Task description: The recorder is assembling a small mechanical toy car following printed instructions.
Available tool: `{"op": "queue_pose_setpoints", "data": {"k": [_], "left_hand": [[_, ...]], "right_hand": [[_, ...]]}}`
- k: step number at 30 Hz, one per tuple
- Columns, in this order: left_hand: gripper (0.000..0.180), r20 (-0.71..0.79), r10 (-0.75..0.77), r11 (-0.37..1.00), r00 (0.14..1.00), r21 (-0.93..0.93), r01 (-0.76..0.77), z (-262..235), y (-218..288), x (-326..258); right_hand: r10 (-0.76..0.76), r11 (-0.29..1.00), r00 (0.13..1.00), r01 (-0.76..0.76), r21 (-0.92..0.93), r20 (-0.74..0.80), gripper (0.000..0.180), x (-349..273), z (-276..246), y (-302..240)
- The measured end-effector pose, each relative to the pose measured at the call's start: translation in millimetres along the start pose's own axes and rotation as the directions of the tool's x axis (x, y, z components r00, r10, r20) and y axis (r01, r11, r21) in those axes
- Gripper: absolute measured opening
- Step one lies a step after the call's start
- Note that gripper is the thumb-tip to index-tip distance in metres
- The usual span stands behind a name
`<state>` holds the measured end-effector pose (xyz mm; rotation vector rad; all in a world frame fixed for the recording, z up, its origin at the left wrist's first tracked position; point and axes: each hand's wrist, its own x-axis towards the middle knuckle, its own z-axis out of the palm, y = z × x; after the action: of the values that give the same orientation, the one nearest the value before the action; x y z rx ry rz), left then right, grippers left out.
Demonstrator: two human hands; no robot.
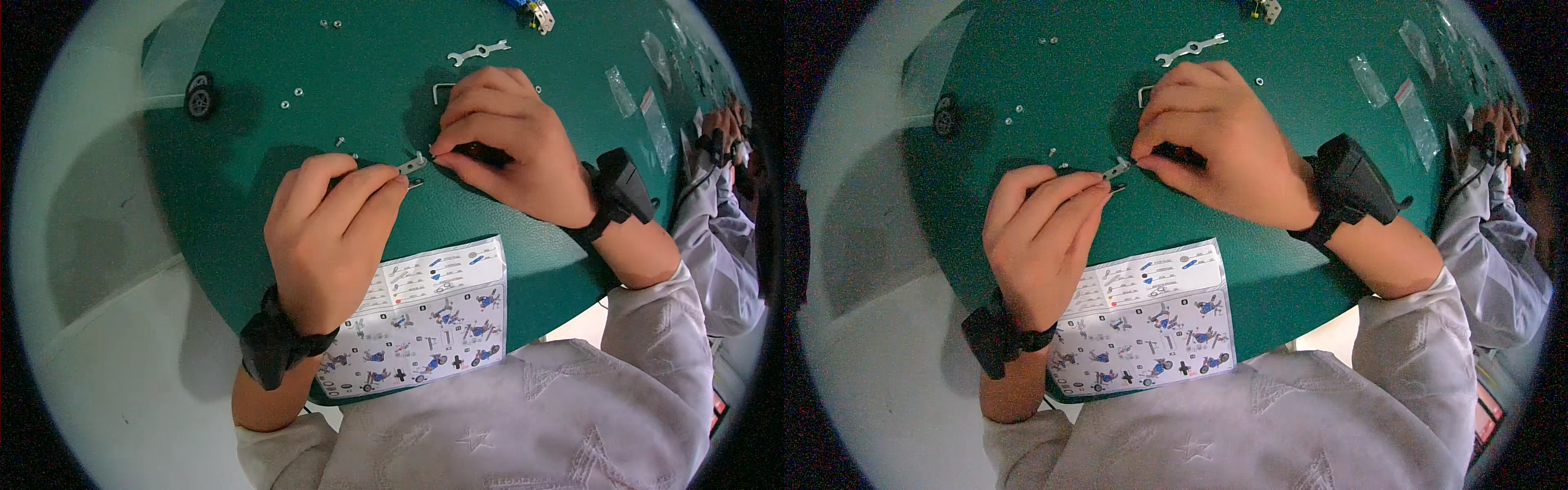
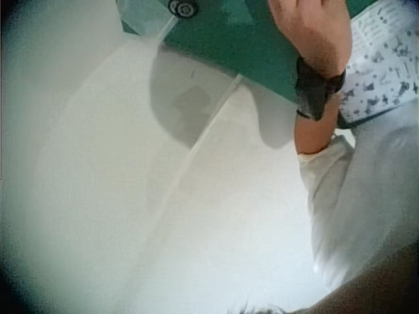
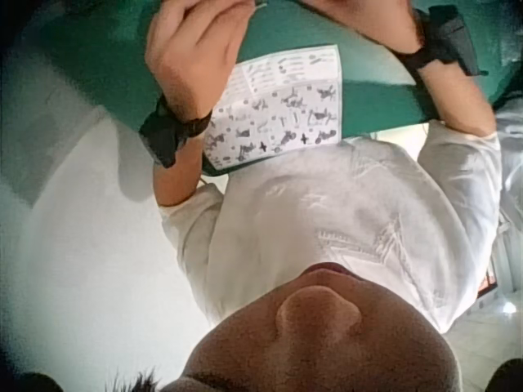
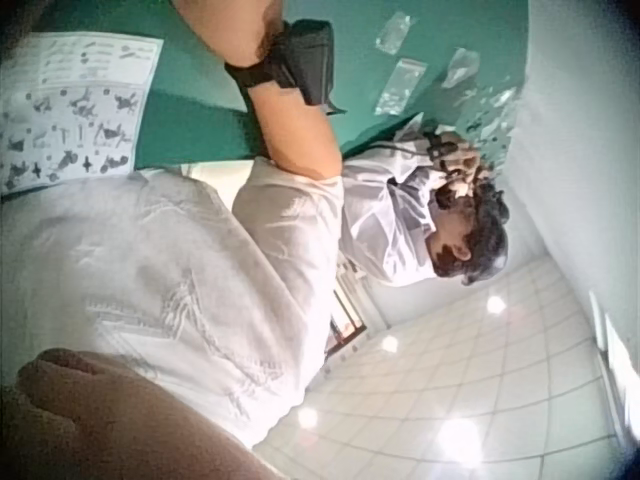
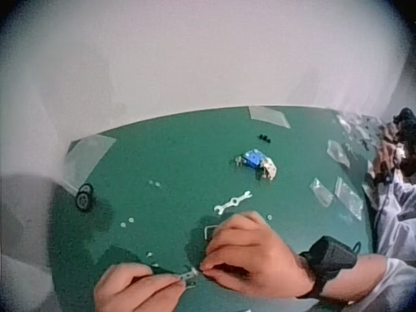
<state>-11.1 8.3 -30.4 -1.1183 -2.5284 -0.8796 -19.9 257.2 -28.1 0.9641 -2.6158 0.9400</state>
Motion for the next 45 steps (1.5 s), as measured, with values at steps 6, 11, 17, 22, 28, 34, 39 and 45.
{"op": "queue_pose_setpoints", "data": {"k": [6,11,17,22,28,34,39,45], "left_hand": [[0.024,0.019,-0.005,1.0,1.0,-0.019,0.005,-1.6,-2.0,3.3],[0.025,0.054,-0.037,0.999,0.998,-0.029,0.039,-5.2,-0.1,4.7],[0.025,0.073,-0.001,0.998,0.997,-0.065,0.006,-5.5,-0.5,3.1],[0.026,0.084,0.004,1.0,0.996,-0.02,-0.002,-7.0,1.1,1.7],[0.027,0.12,-0.005,1.0,0.993,-0.002,0.005,-8.9,0.3,3.0],[0.027,0.135,-0.004,1.0,0.991,0.001,0.004,-7.8,0.1,0.4],[0.027,0.12,0.007,1.0,0.993,0.015,-0.009,-7.3,0.9,-2.2],[0.03,0.161,0.014,0.999,0.987,0.031,-0.02,-10.2,3.7,0.4]], "right_hand": [[0.117,0.993,0.991,-0.117,0.014,-0.058,0.019,0.6,0.2,-0.6],[0.1,0.993,0.995,-0.1,-0.07,-0.008,0.024,-0.5,-5.2,-6.4],[0.074,0.995,0.997,-0.074,-0.065,-0.01,0.021,-2.7,-3.5,-5.3],[0.065,0.997,0.998,-0.065,-0.036,-0.007,0.018,-3.2,-3.9,-4.3],[0.063,0.998,0.997,-0.063,-0.007,0.052,0.014,-0.4,-3.5,-5.9],[0.056,0.998,0.997,-0.055,-0.008,0.052,0.016,-0.1,-1.1,-7.6],[0.022,0.999,0.999,-0.02,-0.035,0.05,0.018,-0.1,-0.6,-11.6],[0.018,0.999,0.999,-0.017,-0.034,0.048,0.02,1.1,0.7,-11.0]]}}
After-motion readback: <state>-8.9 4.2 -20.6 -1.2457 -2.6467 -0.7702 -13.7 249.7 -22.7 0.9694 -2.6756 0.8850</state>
